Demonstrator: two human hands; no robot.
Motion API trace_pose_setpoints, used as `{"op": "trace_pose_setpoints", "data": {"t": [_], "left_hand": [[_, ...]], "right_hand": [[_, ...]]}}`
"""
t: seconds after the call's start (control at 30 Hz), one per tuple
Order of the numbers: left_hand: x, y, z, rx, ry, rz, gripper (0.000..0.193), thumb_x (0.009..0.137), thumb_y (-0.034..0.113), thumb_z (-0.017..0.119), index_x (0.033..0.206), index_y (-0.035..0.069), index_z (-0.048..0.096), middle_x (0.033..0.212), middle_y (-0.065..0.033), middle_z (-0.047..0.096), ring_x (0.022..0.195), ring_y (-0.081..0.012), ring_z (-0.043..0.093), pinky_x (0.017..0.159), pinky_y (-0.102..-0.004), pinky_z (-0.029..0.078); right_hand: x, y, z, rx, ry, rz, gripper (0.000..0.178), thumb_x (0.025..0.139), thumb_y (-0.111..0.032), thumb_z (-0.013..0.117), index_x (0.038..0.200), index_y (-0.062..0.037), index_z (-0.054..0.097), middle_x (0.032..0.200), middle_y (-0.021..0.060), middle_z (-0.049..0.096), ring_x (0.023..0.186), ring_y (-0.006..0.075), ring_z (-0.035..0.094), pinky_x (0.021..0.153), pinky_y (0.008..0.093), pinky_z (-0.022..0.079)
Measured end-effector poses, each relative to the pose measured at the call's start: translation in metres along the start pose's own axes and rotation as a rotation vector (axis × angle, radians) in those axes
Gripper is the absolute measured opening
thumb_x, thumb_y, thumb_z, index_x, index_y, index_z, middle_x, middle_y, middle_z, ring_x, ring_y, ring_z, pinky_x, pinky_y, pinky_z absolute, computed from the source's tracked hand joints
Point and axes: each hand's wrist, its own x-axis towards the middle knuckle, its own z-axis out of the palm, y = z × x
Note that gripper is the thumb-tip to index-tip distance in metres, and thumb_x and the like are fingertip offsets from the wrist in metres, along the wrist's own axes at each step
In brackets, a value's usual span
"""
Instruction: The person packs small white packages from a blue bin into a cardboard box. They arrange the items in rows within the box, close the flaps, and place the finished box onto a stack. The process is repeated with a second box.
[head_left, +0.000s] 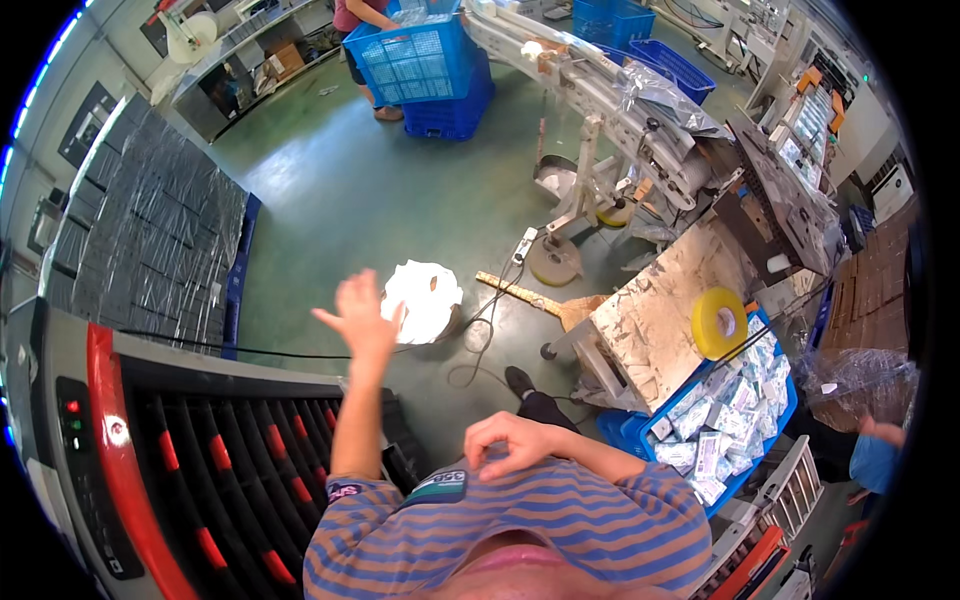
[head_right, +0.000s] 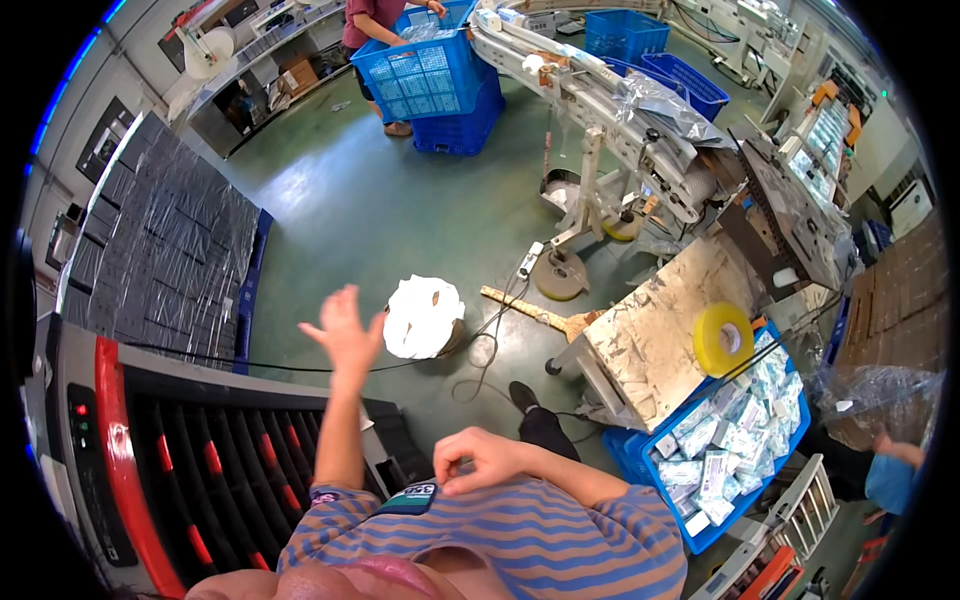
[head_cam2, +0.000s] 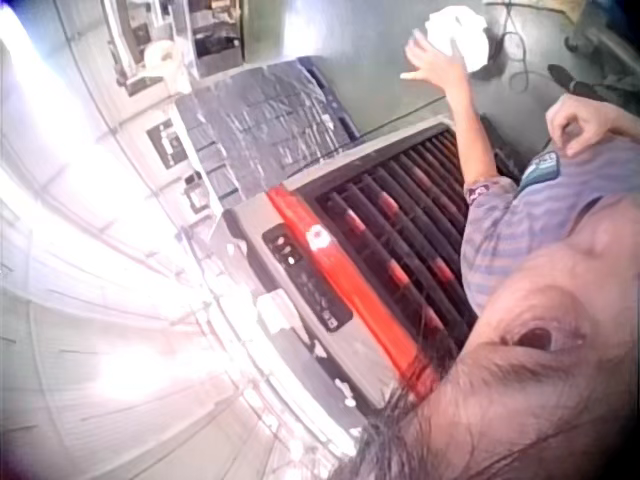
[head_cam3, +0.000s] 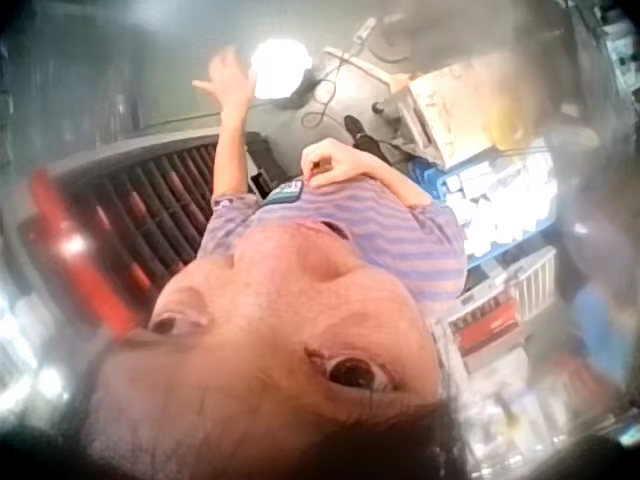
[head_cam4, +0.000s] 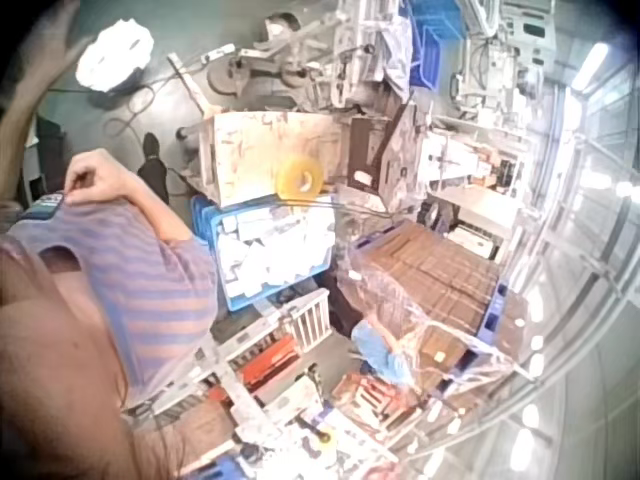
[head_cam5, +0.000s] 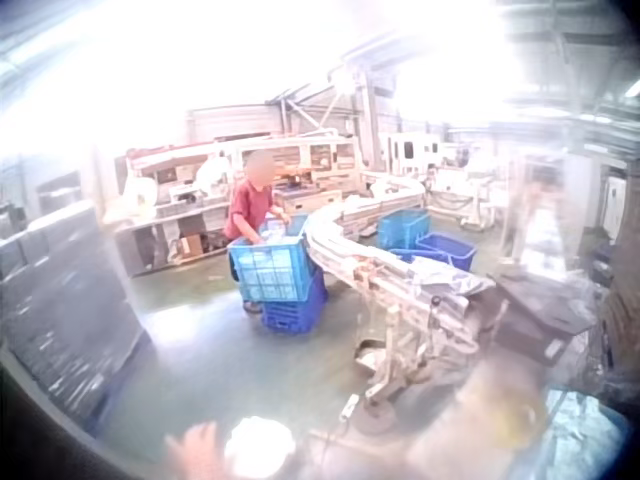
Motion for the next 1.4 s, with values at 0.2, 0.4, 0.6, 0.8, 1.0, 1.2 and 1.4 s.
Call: {"op": "trace_pose_setpoints", "data": {"t": [0.2,0.4,0.6,0.8,1.0,1.2,1.4], "left_hand": [[-0.103,0.027,0.049,-0.208,-0.496,0.192,0.069,0.068,0.053,0.063,0.121,0.013,0.046,0.117,-0.0087,0.051,0.113,-0.0260,0.045,0.092,-0.0721,0.010],[-0.156,0.037,0.056,-0.197,-0.745,0.258,0.068,0.069,0.054,0.061,0.123,0.013,0.046,0.118,-0.0105,0.051,0.114,-0.0272,0.045,0.094,-0.0698,0.012],[-0.188,0.057,0.048,-0.161,-0.859,0.315,0.069,0.071,0.054,0.059,0.125,0.015,0.045,0.119,-0.0107,0.050,0.114,-0.0270,0.045,0.095,-0.0690,0.013],[-0.221,0.101,0.038,-0.117,-0.823,0.323,0.069,0.070,0.054,0.060,0.125,0.015,0.045,0.117,-0.0105,0.051,0.113,-0.0267,0.046,0.094,-0.0693,0.014],[-0.283,0.153,0.026,-0.182,-0.770,0.290,0.068,0.070,0.054,0.060,0.123,0.015,0.046,0.114,-0.0103,0.053,0.111,-0.0264,0.047,0.094,-0.0700,0.013],[-0.339,0.188,0.010,-0.157,-0.841,0.231,0.069,0.070,0.054,0.060,0.124,0.014,0.046,0.115,-0.0098,0.052,0.112,-0.0268,0.047,0.093,-0.0707,0.012],[-0.360,0.204,-0.009,-0.143,-0.856,0.188,0.067,0.071,0.054,0.060,0.123,0.014,0.046,0.117,-0.0099,0.052,0.113,-0.0266,0.046,0.094,-0.0700,0.011]], "right_hand": [[-0.022,-0.002,0.043,-0.173,0.123,0.084,0.021,0.074,-0.022,0.069,0.081,-0.0036,0.062,0.078,0.0058,0.059,0.069,0.0157,0.058,0.063,0.0266,0.047],[-0.037,-0.008,0.061,-0.187,0.161,0.077,0.019,0.073,-0.016,0.071,0.082,-0.0018,0.062,0.080,0.0076,0.059,0.069,0.0170,0.056,0.064,0.0269,0.047],[-0.076,-0.019,0.073,-0.139,0.196,0.096,0.020,0.072,-0.015,0.071,0.083,-0.0016,0.062,0.082,0.0081,0.059,0.070,0.0169,0.056,0.065,0.0265,0.047],[-0.132,-0.029,0.081,-0.141,0.148,0.113,0.022,0.074,-0.016,0.070,0.086,-0.0007,0.061,0.083,0.0079,0.059,0.072,0.0154,0.057,0.067,0.0262,0.047],[-0.201,-0.031,0.093,-0.089,0.114,0.090,0.023,0.075,-0.019,0.069,0.088,-0.0015,0.062,0.084,0.0074,0.059,0.073,0.0146,0.057,0.067,0.0259,0.047],[-0.258,-0.033,0.102,-0.008,0.063,0.100,0.022,0.075,-0.017,0.069,0.088,-0.0013,0.062,0.085,0.0077,0.059,0.074,0.0146,0.057,0.068,0.0258,0.047],[-0.282,-0.038,0.102,0.007,0.045,0.062,0.025,0.073,-0.022,0.071,0.086,-0.0016,0.062,0.079,0.0060,0.061,0.068,0.0127,0.058,0.064,0.0249,0.047]]}}
